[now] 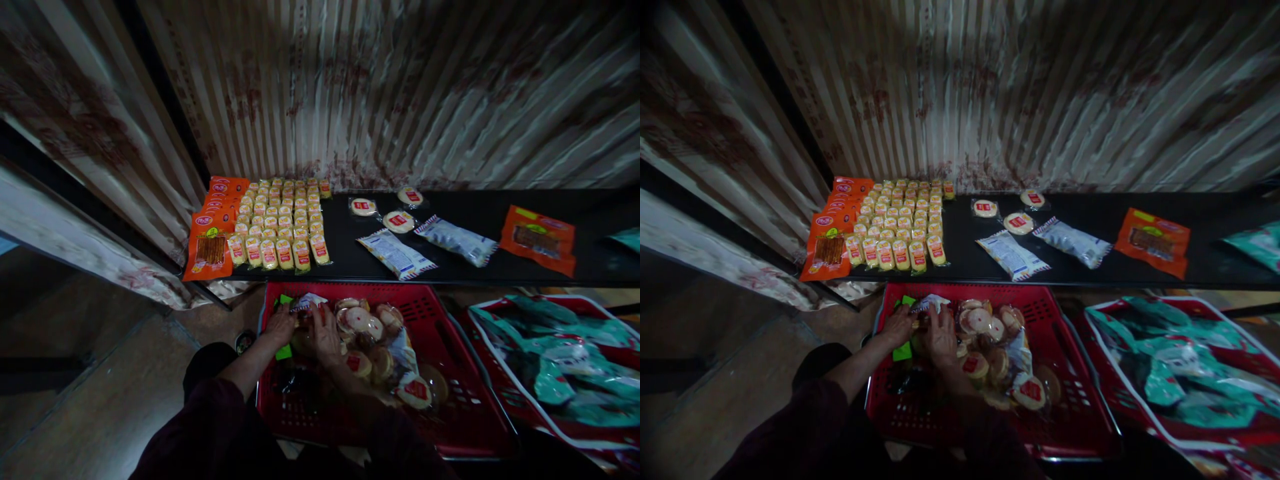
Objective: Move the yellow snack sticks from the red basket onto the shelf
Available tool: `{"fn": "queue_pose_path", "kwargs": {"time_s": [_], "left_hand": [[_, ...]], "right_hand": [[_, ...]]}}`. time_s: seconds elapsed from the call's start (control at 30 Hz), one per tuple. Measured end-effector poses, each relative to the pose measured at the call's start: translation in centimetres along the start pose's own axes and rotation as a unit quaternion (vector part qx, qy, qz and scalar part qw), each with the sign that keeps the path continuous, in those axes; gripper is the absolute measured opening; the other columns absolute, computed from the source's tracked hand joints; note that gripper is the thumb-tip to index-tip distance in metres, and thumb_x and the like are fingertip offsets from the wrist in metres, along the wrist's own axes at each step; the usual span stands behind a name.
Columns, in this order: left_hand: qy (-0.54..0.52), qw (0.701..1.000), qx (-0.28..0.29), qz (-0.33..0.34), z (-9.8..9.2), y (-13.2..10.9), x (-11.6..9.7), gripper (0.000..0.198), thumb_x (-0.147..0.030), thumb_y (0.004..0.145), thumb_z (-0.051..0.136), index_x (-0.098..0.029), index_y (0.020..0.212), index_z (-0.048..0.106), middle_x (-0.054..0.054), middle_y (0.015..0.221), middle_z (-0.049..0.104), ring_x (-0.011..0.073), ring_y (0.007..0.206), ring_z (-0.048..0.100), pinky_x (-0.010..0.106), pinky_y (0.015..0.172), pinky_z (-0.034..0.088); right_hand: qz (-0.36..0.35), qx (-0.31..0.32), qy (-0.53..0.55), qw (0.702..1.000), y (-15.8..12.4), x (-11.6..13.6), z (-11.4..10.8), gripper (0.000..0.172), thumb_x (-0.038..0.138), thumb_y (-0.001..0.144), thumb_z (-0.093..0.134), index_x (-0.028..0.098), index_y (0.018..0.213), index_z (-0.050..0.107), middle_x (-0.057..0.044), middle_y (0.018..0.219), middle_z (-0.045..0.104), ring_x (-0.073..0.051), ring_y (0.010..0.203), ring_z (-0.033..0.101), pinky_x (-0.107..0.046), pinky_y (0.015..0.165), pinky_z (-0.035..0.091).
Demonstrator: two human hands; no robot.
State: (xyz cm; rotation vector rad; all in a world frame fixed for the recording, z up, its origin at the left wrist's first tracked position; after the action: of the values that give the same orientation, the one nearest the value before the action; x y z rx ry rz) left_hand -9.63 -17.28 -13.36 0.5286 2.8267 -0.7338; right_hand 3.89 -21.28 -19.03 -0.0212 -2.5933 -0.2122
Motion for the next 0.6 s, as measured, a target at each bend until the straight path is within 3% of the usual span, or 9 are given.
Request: {"fn": "queue_pose_path", "kwargs": {"time_s": [0.13, 0.23, 0.37, 0.47, 0.6], "left_hand": [[-0.049, 0.999, -0.011, -0.019, -0.5, 0.3, 0.3, 0.038, -0.029, 0.085, 0.050, -0.020, 0.120, 0.064, 0.015, 0.126, 0.051, 0.0271, 0.112, 0.056, 0.037, 0.096, 0.046], [-0.096, 0.995, -0.026, -0.018, -0.8, 0.3, 0.6, 0.038, -0.033, 0.084, 0.052, -0.025, 0.119, 0.064, 0.010, 0.120, 0.055, 0.0237, 0.104, 0.060, 0.035, 0.094, 0.047], [-0.129, 0.991, -0.005, -0.030, -0.7, 0.6, 1.0, 0.033, -0.032, 0.083, 0.052, -0.025, 0.112, 0.065, 0.008, 0.115, 0.061, 0.0229, 0.101, 0.061, 0.034, 0.090, 0.048], [-0.128, 0.991, 0.024, -0.029, -0.4, 1.2, 1.0, 0.027, -0.024, 0.084, 0.049, -0.021, 0.104, 0.067, 0.009, 0.112, 0.065, 0.0230, 0.106, 0.060, 0.033, 0.091, 0.047], [-0.143, 0.989, 0.010, -0.026, -0.3, 1.8, 1.1, 0.026, -0.017, 0.085, 0.044, -0.019, 0.096, 0.067, 0.008, 0.114, 0.066, 0.0199, 0.107, 0.060, 0.029, 0.092, 0.045]], "right_hand": [[0.006, -0.024, 0.037, 0.999, -1.0, 0.3, 0.5, 0.061, 0.018, 0.084, 0.042, 0.012, 0.144, 0.032, -0.020, 0.124, 0.054, -0.031, 0.115, 0.055, -0.049, 0.092, 0.051], [-0.026, -0.008, 0.078, 0.997, -1.1, 0.3, 0.9, 0.064, 0.016, 0.081, 0.044, 0.010, 0.143, 0.030, -0.018, 0.124, 0.058, -0.028, 0.118, 0.055, -0.047, 0.099, 0.047], [-0.011, 0.061, 0.127, 0.990, -0.7, -0.3, 1.6, 0.061, 0.013, 0.077, 0.046, 0.013, 0.137, 0.040, -0.013, 0.119, 0.065, -0.023, 0.111, 0.061, -0.039, 0.096, 0.051], [-0.046, 0.106, 0.111, 0.987, -0.2, -0.5, 1.9, 0.060, 0.011, 0.070, 0.050, 0.013, 0.130, 0.050, -0.013, 0.122, 0.064, -0.023, 0.116, 0.059, -0.039, 0.100, 0.048], [-0.081, 0.138, 0.090, 0.983, 0.4, -0.5, 2.4, 0.059, 0.010, 0.067, 0.052, 0.011, 0.126, 0.055, -0.014, 0.122, 0.065, -0.024, 0.115, 0.059, -0.038, 0.101, 0.045]]}}
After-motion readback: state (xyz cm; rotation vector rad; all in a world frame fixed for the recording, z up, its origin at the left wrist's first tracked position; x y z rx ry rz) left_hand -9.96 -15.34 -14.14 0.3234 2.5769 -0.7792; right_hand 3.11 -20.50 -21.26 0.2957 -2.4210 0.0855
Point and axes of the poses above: each hand's wrist, its own y-axis towards the middle knuckle, its own z-axis out of the palm, x = y × z, the point moved 2 cm from there along y, towards the middle knuckle
